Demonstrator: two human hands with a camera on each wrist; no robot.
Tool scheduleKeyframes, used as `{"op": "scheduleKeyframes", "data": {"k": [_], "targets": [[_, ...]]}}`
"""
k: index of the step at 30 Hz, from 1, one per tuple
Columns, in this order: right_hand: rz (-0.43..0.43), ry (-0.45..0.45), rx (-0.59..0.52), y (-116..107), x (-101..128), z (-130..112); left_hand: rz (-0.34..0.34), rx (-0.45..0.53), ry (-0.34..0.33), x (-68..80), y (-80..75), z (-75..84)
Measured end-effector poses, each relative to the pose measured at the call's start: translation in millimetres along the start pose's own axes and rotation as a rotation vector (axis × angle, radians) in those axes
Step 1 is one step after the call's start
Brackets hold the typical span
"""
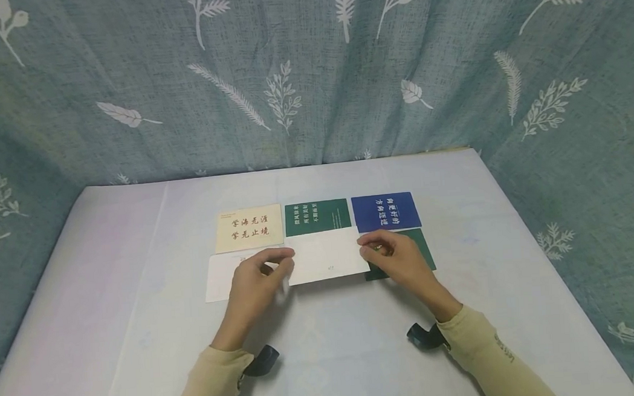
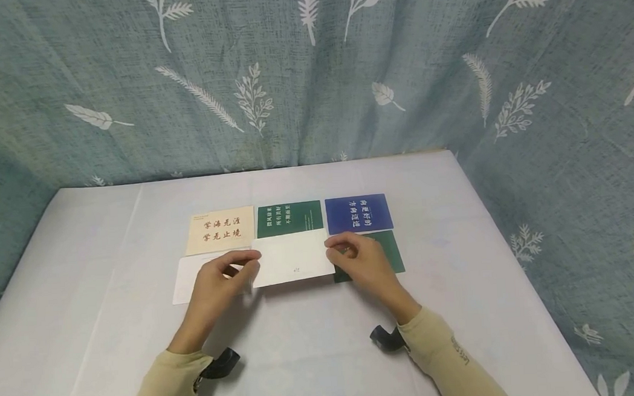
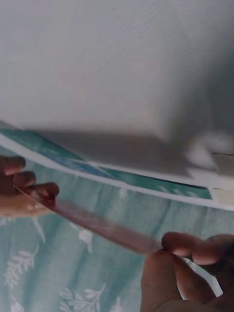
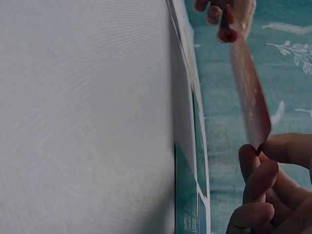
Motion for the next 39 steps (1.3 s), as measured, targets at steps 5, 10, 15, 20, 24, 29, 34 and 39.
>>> {"op": "scheduleKeyframes", "data": {"k": [5,10,15,20,24,29,34,39], "targets": [[0.024,-0.034,-0.024,-1,0,-2,0.116,-0.116,0.038,1.5,-7.1,7.2],[0.070,-0.036,-0.022,-4,-1,-3,0.163,-0.135,0.017,2.2,-9.9,7.4],[0.084,-0.042,0.001,-3,-1,-4,0.177,-0.142,0.003,2.2,-11.7,5.8],[0.080,-0.044,0.010,-1,-1,-3,0.170,-0.126,-0.015,2.1,-12.4,3.9],[0.059,-0.053,0.008,1,-1,-4,0.168,-0.129,-0.020,1.8,-12.2,2.3],[0.037,-0.050,0.009,3,0,-2,0.175,-0.169,-0.008,0.9,-10.5,2.2],[0.022,-0.026,0.046,5,-1,3,0.184,-0.207,0.005,-0.1,-9.3,3.2],[-0.013,0.000,0.084,8,-1,7,0.171,-0.243,0.002,-1.4,-7.5,1.9]]}}
Point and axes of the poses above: each hand's wrist, its own x-axis away from the middle knuckle, its own y-axis out of the palm, z = x × y, the point moved 9 cm from there along -x, towards the middle knuckle, and after that the axes turned 6 degrees about -x, right-handed, at the moved point
